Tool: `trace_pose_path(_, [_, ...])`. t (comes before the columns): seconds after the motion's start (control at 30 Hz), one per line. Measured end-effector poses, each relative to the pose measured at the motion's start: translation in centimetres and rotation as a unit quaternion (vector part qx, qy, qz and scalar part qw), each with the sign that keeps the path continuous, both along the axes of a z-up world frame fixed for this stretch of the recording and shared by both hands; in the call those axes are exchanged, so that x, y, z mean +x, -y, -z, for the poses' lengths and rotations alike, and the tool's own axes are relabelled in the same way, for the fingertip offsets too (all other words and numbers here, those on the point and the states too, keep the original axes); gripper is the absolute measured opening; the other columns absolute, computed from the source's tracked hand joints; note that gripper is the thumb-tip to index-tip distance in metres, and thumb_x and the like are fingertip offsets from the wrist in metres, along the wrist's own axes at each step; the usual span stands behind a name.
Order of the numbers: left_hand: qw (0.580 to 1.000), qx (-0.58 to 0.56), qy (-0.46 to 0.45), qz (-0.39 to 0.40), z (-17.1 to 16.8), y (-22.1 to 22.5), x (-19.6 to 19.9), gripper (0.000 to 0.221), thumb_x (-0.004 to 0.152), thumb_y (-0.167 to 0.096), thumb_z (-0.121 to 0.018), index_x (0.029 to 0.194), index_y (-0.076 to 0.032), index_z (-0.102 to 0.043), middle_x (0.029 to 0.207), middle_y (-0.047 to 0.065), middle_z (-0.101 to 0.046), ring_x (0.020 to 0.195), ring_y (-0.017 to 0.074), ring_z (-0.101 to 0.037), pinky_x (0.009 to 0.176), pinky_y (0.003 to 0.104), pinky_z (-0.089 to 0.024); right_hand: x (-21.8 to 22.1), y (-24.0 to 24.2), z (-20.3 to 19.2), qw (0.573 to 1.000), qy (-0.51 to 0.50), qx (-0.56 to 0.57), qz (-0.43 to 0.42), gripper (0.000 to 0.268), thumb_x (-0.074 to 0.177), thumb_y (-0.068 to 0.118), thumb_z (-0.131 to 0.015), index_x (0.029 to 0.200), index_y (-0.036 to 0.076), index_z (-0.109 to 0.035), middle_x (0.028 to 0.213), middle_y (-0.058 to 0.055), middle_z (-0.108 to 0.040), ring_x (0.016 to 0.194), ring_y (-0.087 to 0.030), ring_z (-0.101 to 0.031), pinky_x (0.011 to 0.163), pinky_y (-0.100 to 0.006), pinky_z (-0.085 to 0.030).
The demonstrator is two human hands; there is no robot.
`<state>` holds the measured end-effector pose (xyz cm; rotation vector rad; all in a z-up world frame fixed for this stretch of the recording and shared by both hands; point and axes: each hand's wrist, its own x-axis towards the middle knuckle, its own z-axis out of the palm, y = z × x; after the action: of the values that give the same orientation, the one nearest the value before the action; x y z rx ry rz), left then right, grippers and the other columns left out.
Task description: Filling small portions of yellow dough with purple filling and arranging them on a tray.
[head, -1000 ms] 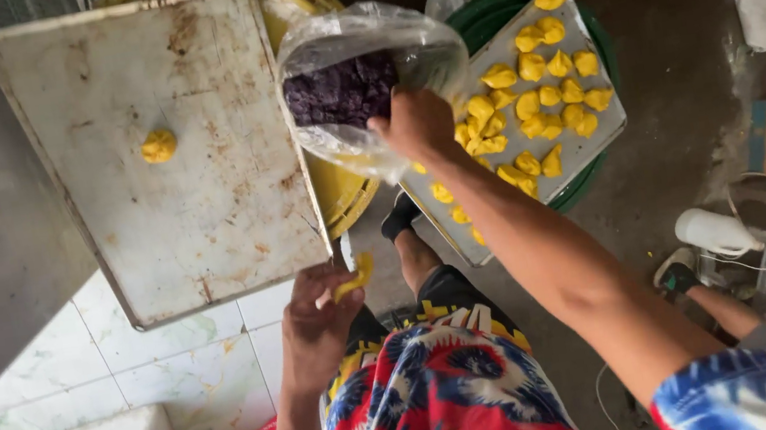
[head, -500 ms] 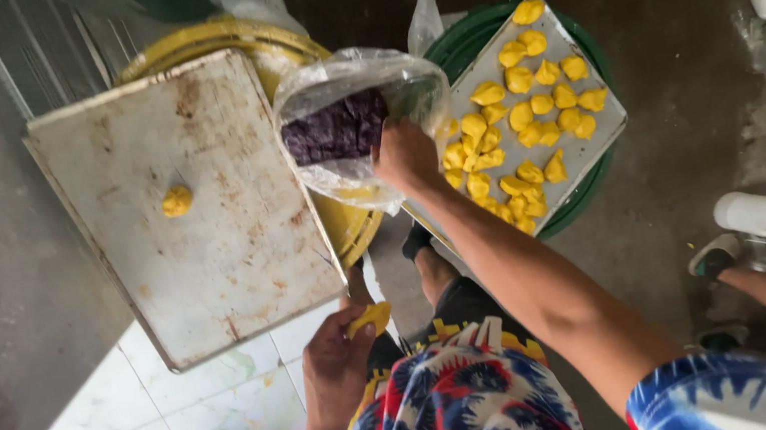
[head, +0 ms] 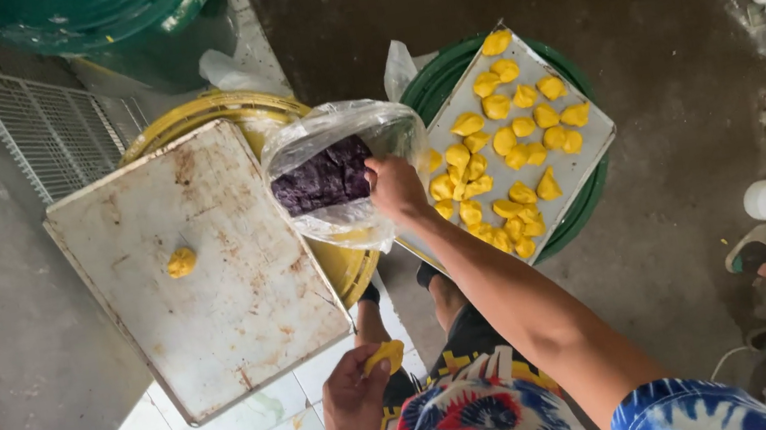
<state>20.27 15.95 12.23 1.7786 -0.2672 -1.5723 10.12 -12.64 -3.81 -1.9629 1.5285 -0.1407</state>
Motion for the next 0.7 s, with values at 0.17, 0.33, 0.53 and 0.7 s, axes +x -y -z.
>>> trace_pose_path(0.17, [0.992,-0.055,-0.079,-0.080,-1.1,1.3,0.5,0.037,0.090,0.006,-0.064,0.127,0.010,-0.064,0.113,0.018,-0.073,0.099,0.0206,-0.069,0.086,0.031,-0.056,-0.9,-0.2,-3.7,0.976,0.108,0.085,0.170,0.033,0.091,0.003,-0.069,0.124,0.006,-0.071,0.124,-0.013,-0.074,0.103,-0.023,-0.076,0.091,-0.029,-0.062])
trace_pose_path(0.33, [0.978,-0.004,-0.130,-0.164,-3.0,5.7,1.7,0.038,0.095,-0.002,-0.055,0.128,0.009,-0.066,0.112,0.022,-0.073,0.093,0.0257,-0.069,0.082,0.032,-0.054,-3.3,-1.7,-13.7,0.661,0.536,0.385,0.357,0.045,0.081,-0.023,-0.060,0.125,-0.012,-0.063,0.138,-0.038,-0.055,0.118,-0.045,-0.066,0.102,-0.036,-0.060])
trace_pose_path(0.53, [0.951,-0.167,-0.155,-0.208,-8.3,13.0,-1.8,0.039,0.093,-0.001,-0.064,0.131,0.009,-0.062,0.118,0.023,-0.067,0.104,0.0293,-0.073,0.093,0.037,-0.061,-7.4,-8.1,-26.6,0.877,0.451,0.118,0.118,0.036,0.092,0.004,-0.073,0.126,-0.006,-0.068,0.095,-0.018,-0.075,0.081,-0.020,-0.073,0.070,-0.031,-0.065])
trace_pose_path(0.7, [0.943,-0.269,-0.165,-0.106,-14.1,14.4,-6.5,0.040,0.092,0.002,-0.068,0.132,0.009,-0.063,0.113,0.026,-0.069,0.101,0.0289,-0.069,0.094,0.046,-0.060,-10.6,-9.9,-31.2,0.923,0.306,-0.231,-0.013,0.027,0.090,0.008,-0.079,0.117,0.008,-0.079,0.104,-0.006,-0.076,0.088,-0.023,-0.069,0.077,-0.032,-0.060])
